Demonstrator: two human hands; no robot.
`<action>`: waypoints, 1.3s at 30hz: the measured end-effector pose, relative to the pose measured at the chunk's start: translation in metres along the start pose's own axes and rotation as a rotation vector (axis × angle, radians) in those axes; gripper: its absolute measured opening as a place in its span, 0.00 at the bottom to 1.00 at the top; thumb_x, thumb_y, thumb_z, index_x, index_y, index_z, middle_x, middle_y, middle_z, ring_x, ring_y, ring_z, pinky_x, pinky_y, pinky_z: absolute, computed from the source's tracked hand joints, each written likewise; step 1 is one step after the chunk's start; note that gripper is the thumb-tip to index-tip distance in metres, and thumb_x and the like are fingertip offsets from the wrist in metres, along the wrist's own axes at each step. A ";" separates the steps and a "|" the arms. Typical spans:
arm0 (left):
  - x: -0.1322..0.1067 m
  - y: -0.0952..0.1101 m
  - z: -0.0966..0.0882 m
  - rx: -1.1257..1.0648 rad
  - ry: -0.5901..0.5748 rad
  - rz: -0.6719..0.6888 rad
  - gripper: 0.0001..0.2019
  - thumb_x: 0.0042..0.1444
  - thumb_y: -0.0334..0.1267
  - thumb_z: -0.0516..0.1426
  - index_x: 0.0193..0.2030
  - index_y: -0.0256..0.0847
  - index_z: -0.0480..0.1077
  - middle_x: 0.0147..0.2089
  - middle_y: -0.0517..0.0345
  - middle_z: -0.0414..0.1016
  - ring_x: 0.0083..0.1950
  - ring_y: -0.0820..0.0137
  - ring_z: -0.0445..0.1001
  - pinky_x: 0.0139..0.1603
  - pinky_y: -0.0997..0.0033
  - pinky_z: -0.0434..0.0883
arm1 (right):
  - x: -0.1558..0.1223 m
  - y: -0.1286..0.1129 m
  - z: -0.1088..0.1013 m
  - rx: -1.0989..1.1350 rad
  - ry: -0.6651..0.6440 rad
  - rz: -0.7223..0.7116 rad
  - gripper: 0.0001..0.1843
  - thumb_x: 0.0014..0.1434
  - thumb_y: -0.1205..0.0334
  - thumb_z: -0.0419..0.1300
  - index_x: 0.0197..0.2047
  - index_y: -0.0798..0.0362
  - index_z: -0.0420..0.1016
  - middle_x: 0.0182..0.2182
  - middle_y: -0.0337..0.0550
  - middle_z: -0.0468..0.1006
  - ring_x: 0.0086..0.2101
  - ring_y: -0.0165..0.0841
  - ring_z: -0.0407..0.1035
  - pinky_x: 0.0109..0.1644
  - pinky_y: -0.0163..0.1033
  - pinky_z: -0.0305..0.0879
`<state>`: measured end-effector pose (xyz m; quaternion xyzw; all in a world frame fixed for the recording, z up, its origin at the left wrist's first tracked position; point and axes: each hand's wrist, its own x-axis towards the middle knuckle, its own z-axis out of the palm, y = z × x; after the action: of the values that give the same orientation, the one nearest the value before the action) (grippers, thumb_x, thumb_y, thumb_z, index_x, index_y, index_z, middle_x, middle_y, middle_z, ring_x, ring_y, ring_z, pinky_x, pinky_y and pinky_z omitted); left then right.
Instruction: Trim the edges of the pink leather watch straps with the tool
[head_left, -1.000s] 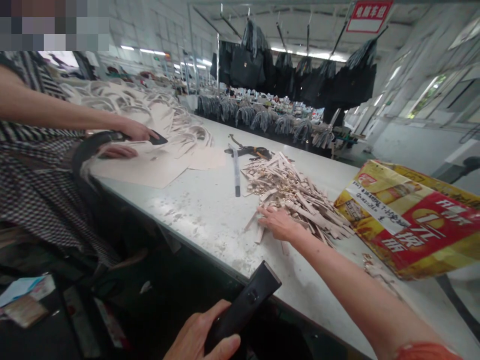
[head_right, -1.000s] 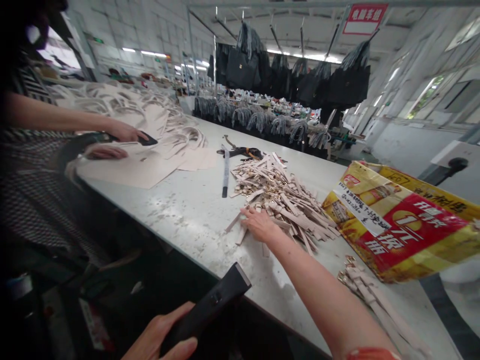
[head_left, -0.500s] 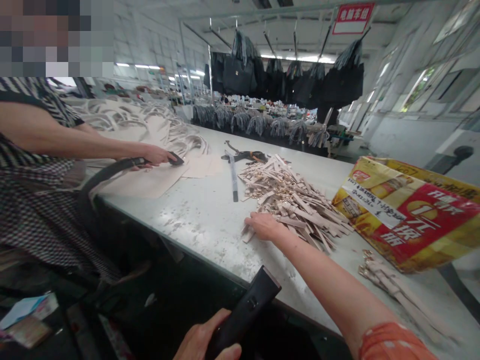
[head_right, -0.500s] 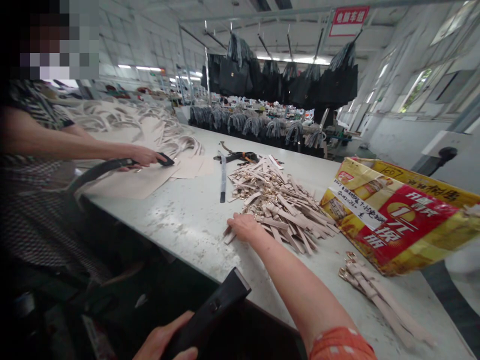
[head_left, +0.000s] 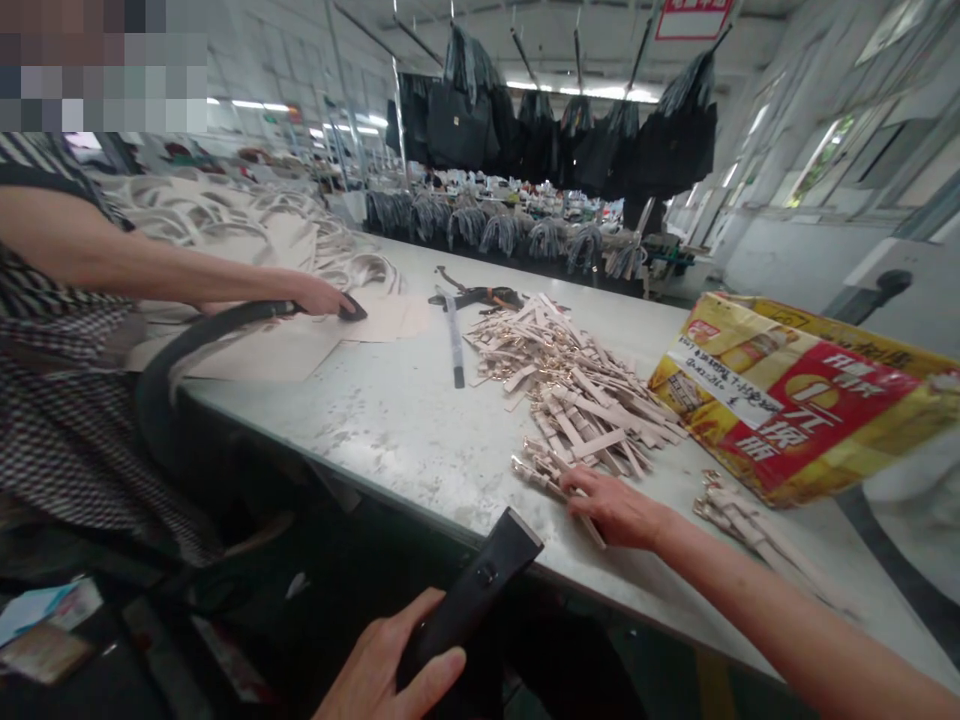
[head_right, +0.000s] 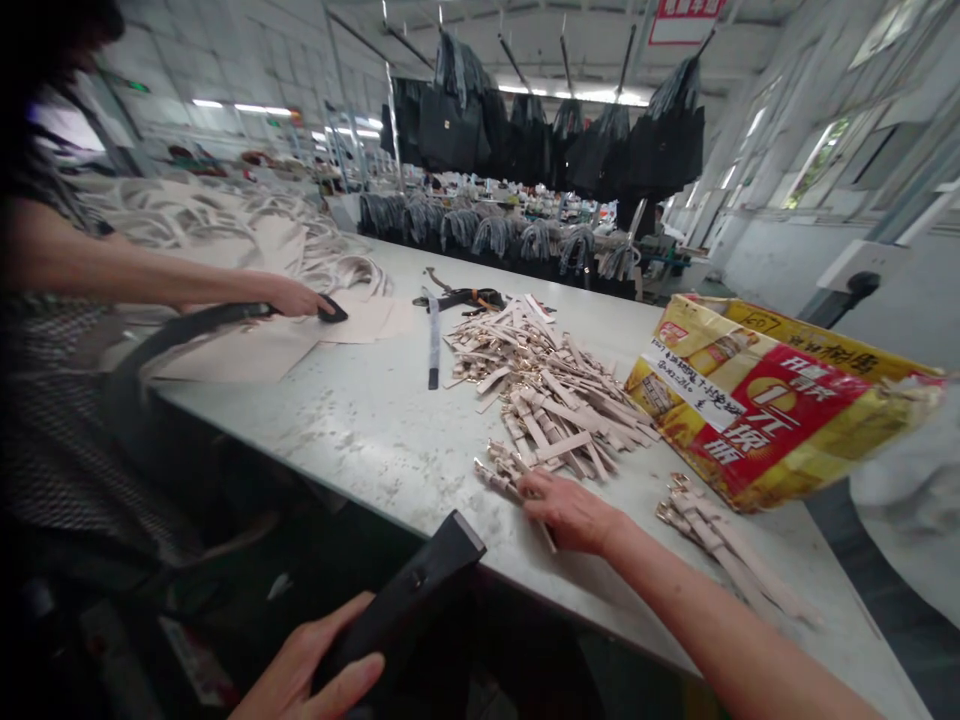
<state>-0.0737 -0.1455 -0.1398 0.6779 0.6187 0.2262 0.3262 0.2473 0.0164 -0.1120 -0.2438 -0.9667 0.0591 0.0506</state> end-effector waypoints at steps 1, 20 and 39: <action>0.001 0.002 0.001 -0.003 -0.001 -0.046 0.25 0.50 0.52 0.54 0.55 0.47 0.67 0.56 0.57 0.70 0.55 0.59 0.68 0.55 0.62 0.66 | -0.012 -0.002 -0.001 0.018 -0.004 0.014 0.13 0.49 0.75 0.53 0.36 0.53 0.72 0.47 0.48 0.67 0.47 0.37 0.60 0.47 0.41 0.59; 0.018 0.039 0.000 -0.012 -0.076 -0.142 0.28 0.52 0.56 0.51 0.54 0.41 0.66 0.49 0.52 0.73 0.45 0.62 0.72 0.45 0.68 0.70 | -0.007 -0.052 0.009 -0.171 0.286 0.699 0.06 0.56 0.61 0.55 0.34 0.50 0.73 0.31 0.44 0.77 0.43 0.39 0.61 0.52 0.48 0.43; 0.020 0.045 0.002 0.040 -0.127 -0.146 0.29 0.51 0.57 0.52 0.55 0.40 0.65 0.53 0.50 0.71 0.48 0.59 0.70 0.48 0.63 0.68 | -0.030 -0.052 0.015 0.253 0.219 0.806 0.14 0.54 0.67 0.51 0.41 0.45 0.73 0.27 0.37 0.76 0.28 0.31 0.66 0.30 0.33 0.52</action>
<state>-0.0389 -0.1273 -0.1107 0.6505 0.6489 0.1463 0.3667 0.2470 -0.0449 -0.1215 -0.5983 -0.7684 0.1658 0.1551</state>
